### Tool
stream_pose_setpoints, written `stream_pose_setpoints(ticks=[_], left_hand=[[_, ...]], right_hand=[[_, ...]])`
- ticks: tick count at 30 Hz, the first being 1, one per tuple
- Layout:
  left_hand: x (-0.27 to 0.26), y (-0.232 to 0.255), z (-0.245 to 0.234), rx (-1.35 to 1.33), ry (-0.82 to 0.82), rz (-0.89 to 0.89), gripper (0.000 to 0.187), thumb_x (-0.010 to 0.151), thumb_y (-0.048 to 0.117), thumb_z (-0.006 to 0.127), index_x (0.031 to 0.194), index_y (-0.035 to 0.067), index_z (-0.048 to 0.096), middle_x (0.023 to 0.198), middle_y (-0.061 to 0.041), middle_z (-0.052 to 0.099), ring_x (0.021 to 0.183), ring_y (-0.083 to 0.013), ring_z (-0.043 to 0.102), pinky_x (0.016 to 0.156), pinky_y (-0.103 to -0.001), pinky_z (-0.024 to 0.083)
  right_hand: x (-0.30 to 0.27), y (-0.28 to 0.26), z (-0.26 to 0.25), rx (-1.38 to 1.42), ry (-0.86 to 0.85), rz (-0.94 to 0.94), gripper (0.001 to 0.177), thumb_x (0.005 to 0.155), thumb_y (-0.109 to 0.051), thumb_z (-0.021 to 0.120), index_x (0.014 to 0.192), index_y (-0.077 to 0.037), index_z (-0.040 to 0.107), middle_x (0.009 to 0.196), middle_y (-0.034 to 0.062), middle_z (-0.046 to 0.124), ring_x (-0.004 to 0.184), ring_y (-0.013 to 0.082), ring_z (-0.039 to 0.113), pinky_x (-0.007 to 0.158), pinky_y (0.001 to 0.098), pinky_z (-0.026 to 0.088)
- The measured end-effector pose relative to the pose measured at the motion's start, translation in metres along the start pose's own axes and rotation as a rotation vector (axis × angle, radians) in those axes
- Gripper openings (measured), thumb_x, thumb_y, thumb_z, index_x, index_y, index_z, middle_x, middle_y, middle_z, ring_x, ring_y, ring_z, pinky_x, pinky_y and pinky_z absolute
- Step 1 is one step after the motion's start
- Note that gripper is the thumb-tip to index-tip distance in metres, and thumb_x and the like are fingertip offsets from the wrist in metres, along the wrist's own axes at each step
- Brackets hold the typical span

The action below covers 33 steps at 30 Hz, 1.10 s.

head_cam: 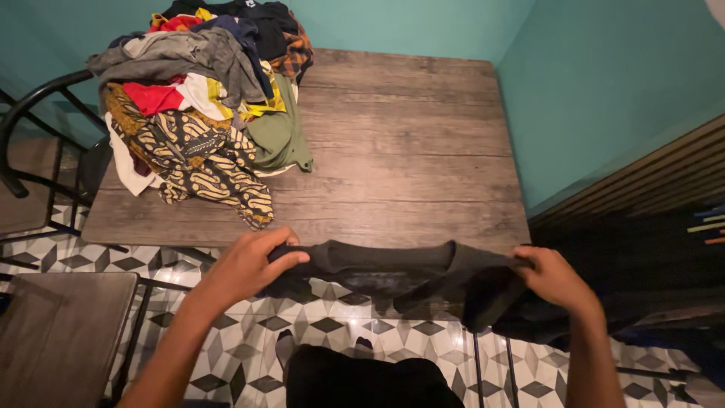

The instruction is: The person picks up a dark t-shirt from a pile of clothes, lays it flat on a wooden table, and smooths it out. They then retrieve a hanger from a nearby rack, place the t-shirt on the hanger, and hang it on the rack. The person repeats the process with another dark t-shirt.

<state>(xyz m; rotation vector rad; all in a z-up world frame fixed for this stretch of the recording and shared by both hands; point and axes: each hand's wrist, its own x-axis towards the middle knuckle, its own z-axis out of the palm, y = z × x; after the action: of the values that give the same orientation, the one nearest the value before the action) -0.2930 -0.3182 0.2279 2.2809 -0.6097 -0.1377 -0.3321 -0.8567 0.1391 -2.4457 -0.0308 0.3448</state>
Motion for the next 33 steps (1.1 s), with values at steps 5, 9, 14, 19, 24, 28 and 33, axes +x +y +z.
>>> stream_pose_setpoints(ticks=[5,9,14,19,24,28,33], left_hand=[[0.003,-0.017,-0.011,0.018,0.017,0.061,0.022,0.088,0.020,0.072,0.102,0.003,0.070,0.097,-0.016,0.073,0.092,-0.0356,0.071,0.078,-0.041,0.054],[0.015,-0.026,-0.001,0.088,0.366,0.108,0.018,0.095,0.010,0.066,0.111,0.003,0.069,0.101,-0.019,0.073,0.094,-0.0379,0.071,0.080,-0.042,0.054],[0.041,-0.031,0.026,0.056,0.599,-0.125,0.014,0.102,0.014,0.068,0.106,0.000,0.064,0.088,-0.020,0.070,0.082,-0.0378,0.070,0.070,-0.042,0.051],[0.060,-0.039,0.018,-0.049,0.373,-0.084,0.016,0.096,0.016,0.070,0.103,0.002,0.068,0.080,-0.017,0.069,0.062,-0.0313,0.065,0.060,-0.038,0.049],[0.065,-0.032,0.003,0.029,0.253,-0.041,0.017,0.093,0.017,0.072,0.102,0.004,0.073,0.072,-0.013,0.069,0.056,-0.0243,0.065,0.055,-0.037,0.049],[0.068,-0.019,0.020,0.003,0.368,-0.261,0.020,0.096,0.022,0.072,0.093,0.002,0.068,0.062,-0.013,0.066,0.048,-0.0219,0.067,0.051,-0.037,0.049],[0.086,-0.028,0.047,-0.204,0.529,-0.340,0.028,0.101,0.023,0.067,0.086,0.001,0.057,0.065,-0.015,0.068,0.059,-0.0219,0.074,0.051,-0.038,0.052]], right_hand=[[-0.005,0.020,0.026,0.395,0.457,-0.072,0.029,0.092,0.010,0.057,0.115,0.001,0.072,0.103,0.0069,0.073,0.094,0.0124,0.064,0.082,0.0259,0.051],[-0.001,0.010,0.028,0.510,0.701,-0.146,0.020,0.100,0.007,0.060,0.116,0.004,0.072,0.102,0.0033,0.072,0.095,0.0083,0.063,0.087,0.0220,0.050],[-0.008,0.004,-0.004,0.246,0.748,-0.207,0.023,0.093,0.008,0.061,0.112,0.006,0.074,0.093,0.0071,0.072,0.084,0.0094,0.063,0.080,0.0237,0.049],[-0.015,0.001,-0.043,0.392,0.555,-0.194,0.015,0.094,0.000,0.069,0.107,0.003,0.074,0.098,0.0042,0.074,0.089,0.0090,0.065,0.081,0.0228,0.052],[-0.019,0.016,-0.066,0.408,0.416,-0.116,0.012,0.095,-0.006,0.067,0.104,0.002,0.071,0.093,0.0009,0.072,0.087,0.0073,0.064,0.078,0.0230,0.051],[-0.014,0.024,-0.067,-0.110,0.501,0.164,0.023,0.104,-0.013,0.074,0.102,0.010,0.073,0.076,0.0177,0.065,0.069,0.0210,0.061,0.064,0.0330,0.048],[-0.007,0.029,-0.082,-0.003,0.485,-0.028,0.025,0.094,-0.014,0.070,0.113,0.003,0.072,0.089,0.0013,0.072,0.077,0.0091,0.066,0.069,0.0242,0.050]])
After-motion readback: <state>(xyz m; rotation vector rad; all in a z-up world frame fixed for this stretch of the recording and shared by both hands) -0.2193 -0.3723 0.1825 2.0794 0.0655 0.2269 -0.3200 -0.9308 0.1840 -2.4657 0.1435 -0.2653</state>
